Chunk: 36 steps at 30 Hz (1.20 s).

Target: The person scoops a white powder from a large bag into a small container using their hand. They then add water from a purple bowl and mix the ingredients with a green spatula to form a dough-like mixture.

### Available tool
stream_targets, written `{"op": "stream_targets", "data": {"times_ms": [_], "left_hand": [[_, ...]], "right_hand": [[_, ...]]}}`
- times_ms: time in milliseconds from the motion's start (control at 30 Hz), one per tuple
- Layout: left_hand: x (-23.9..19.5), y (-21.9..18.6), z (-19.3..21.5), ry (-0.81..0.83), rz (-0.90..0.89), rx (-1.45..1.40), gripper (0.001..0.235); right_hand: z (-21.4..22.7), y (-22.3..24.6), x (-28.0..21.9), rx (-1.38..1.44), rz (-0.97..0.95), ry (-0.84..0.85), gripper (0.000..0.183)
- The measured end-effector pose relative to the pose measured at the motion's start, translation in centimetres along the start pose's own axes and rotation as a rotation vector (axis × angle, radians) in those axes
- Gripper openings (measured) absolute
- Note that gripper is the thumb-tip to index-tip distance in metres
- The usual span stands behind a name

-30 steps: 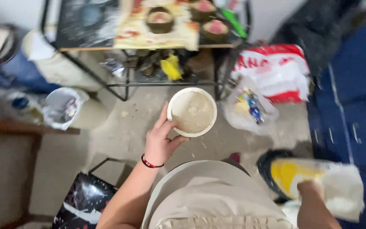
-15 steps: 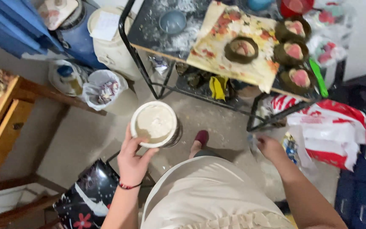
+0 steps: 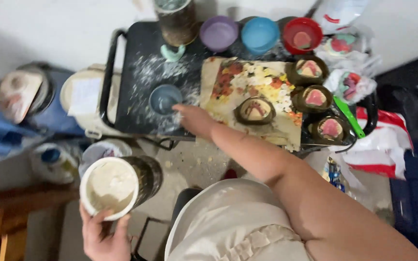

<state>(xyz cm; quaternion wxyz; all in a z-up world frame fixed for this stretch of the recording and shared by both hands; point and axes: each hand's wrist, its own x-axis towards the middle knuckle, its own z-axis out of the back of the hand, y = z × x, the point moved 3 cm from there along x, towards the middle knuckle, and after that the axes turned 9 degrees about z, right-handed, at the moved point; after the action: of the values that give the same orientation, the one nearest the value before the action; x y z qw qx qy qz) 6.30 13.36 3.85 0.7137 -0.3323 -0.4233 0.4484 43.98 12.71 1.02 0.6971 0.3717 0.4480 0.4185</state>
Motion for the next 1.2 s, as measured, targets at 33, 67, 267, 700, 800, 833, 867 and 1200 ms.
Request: {"op": "stream_targets", "data": {"times_ms": [33,67,267,700,800,833,867,1200], "left_hand": [[1.7,0.6,-0.4,0.037,-0.013,-0.014,0.037],[3.4,1.2,-0.7,0.076,-0.036,-0.04,0.036],[15.7,6.8,-4.1,0.362,-0.162,0.001,0.039],[27.4,5.8,-15.7,0.688,-0.246,-0.01,0.044],[27.1,5.3,-16.5,0.692,-0.314,0.031,0.042],[26.9,5.5,-16.6,0.679,-0.305,0.036,0.042],[26.7,5.7,-16.7,0.666,-0.272,0.052,0.042],[28.2,8.6,-16.3,0.791,-0.263,0.079,0.046]], "right_hand": [[-0.3,-1.3,1.1,0.011,-0.018,-0.035,0.056],[-0.7,-2.4,2.3,-0.14,0.04,-0.059,0.049],[-0.9,-5.7,1.6,-0.411,0.068,-0.183,0.023],[14.7,-6.5,-19.6,-0.063,-0.549,-1.505,0.022],[18.6,-22.4,-30.0,-0.474,-0.665,-1.486,0.04],[18.8,-23.2,-31.1,-0.478,-0.653,-1.474,0.04],[19.0,-24.4,-32.1,-0.419,-0.762,-1.349,0.038],[19.6,-28.7,-33.7,-0.389,-0.907,-1.111,0.024]]}}
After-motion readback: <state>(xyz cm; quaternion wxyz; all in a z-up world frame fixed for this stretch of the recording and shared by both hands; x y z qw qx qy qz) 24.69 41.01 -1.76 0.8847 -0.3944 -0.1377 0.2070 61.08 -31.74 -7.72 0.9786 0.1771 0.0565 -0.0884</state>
